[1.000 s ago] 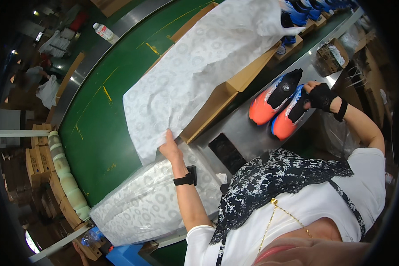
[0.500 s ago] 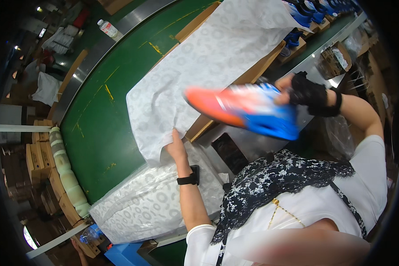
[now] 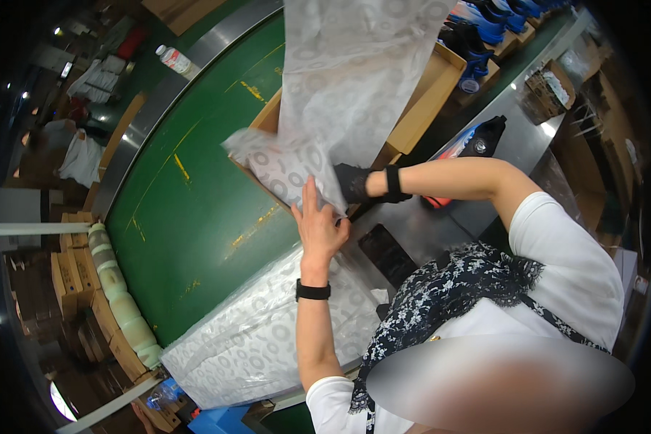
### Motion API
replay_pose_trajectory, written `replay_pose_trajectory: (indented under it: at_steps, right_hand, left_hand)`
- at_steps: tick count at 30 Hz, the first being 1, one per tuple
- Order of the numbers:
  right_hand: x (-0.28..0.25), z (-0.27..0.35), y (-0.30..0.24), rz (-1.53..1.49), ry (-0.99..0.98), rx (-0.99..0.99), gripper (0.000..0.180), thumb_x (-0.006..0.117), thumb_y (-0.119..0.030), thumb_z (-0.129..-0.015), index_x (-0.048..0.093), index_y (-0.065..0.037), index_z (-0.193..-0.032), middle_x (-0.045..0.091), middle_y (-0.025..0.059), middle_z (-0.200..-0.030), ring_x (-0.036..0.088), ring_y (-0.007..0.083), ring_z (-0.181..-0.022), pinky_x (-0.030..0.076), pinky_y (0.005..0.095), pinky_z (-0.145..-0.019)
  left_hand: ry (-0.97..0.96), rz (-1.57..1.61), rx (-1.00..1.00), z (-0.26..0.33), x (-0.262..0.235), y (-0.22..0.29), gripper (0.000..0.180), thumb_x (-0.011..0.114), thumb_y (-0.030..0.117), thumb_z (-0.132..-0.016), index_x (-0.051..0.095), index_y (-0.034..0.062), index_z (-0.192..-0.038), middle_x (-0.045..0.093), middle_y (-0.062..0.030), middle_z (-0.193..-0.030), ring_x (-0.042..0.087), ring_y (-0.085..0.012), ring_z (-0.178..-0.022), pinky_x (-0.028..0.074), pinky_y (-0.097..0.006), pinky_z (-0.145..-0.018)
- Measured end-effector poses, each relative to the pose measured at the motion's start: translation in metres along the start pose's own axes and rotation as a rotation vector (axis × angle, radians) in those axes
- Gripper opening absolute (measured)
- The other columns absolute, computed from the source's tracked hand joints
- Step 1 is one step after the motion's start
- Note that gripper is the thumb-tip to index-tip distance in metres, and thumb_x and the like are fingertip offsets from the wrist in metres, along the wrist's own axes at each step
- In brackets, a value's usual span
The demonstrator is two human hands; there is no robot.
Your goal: The person packs shoes by placing a packet inside a shoebox, lining it with paper, and putting a pair of shoes inside. They fold the paper over the shoes and close the lid before repeating the process with another box.
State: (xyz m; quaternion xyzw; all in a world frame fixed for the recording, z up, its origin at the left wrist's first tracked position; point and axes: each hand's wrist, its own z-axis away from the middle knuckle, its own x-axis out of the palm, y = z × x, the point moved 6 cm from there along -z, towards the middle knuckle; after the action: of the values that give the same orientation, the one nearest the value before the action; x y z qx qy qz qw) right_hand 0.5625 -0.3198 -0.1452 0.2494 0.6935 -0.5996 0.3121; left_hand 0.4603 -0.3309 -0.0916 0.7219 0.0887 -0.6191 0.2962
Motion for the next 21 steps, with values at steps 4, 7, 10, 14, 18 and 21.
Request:
replay_pose_trajectory:
  at_steps: [4,7,10,14,18,21]
  right_hand:
    - [-0.076,0.068,-0.019,-0.588,0.201,0.373,0.027,0.053,-0.022,-0.077,0.058,-0.002,-0.094,0.060,0.0126,-0.084,0.057,0.0168,-0.080,0.044,0.0277,-0.071]
    - [-0.144,0.147,0.019,-0.143,0.535,0.469,0.031,0.053,-0.022,-0.078,0.054,-0.002,-0.100,0.058,0.0108,-0.086,0.057,0.0191,-0.078,0.044,0.0281,-0.070]
    - [-0.187,0.224,0.044,0.498,0.846,0.508,0.034,0.057,-0.027,-0.075,0.054,-0.001,-0.097,0.056,0.0129,-0.082,0.056,0.0245,-0.075,0.044,0.0293,-0.069]
    - [-0.141,0.288,0.093,-0.159,0.200,1.003,0.048,0.066,-0.036,-0.066,0.052,0.000,-0.094,0.055,0.0160,-0.078,0.055,0.0256,-0.078,0.043,0.0326,-0.069]
    - [-0.129,0.271,0.052,0.264,0.257,0.738,0.039,0.069,-0.036,-0.060,0.053,-0.003,-0.073,0.055,0.0149,-0.070,0.057,0.0281,-0.071,0.044,0.0341,-0.066]
    - [-0.133,0.232,-0.003,0.448,0.322,0.525,0.042,0.073,-0.034,-0.055,0.053,-0.003,-0.075,0.054,0.0113,-0.066,0.057,0.0281,-0.063,0.044,0.0341,-0.056]
  left_hand:
    - [-0.160,0.859,-0.004,-0.027,0.030,-0.040,0.025,0.056,0.017,-0.067,0.062,0.0048,-0.089,0.032,-0.0201,-0.129,0.031,-0.0334,-0.119,0.021,-0.058,-0.093]
    - [0.084,0.154,0.003,-0.059,0.023,-0.036,0.033,0.056,0.022,-0.072,0.057,0.0092,-0.102,0.035,-0.0196,-0.127,0.031,-0.0327,-0.120,0.022,-0.057,-0.093]
    - [-0.005,-0.087,0.051,-0.072,0.047,-0.036,0.048,0.054,0.039,-0.074,0.052,0.0077,-0.110,0.038,-0.0186,-0.124,0.030,-0.0310,-0.120,0.017,-0.062,-0.092]
    - [-0.358,-0.416,-0.139,-0.109,0.046,-0.047,0.063,0.054,0.055,-0.067,0.053,0.0086,-0.109,0.042,-0.0171,-0.120,0.035,-0.0321,-0.115,0.012,-0.067,-0.089]
    - [-0.396,-0.446,-0.230,-0.099,0.042,-0.059,0.073,0.063,0.057,-0.058,0.052,0.0063,-0.109,0.048,-0.0204,-0.110,0.041,-0.0342,-0.109,0.013,-0.068,-0.086]
    - [0.067,-0.049,-0.057,-0.081,0.022,-0.035,0.066,0.065,0.047,-0.064,0.050,-0.0004,-0.107,0.052,-0.0208,-0.104,0.048,-0.0336,-0.099,0.032,-0.053,-0.084]
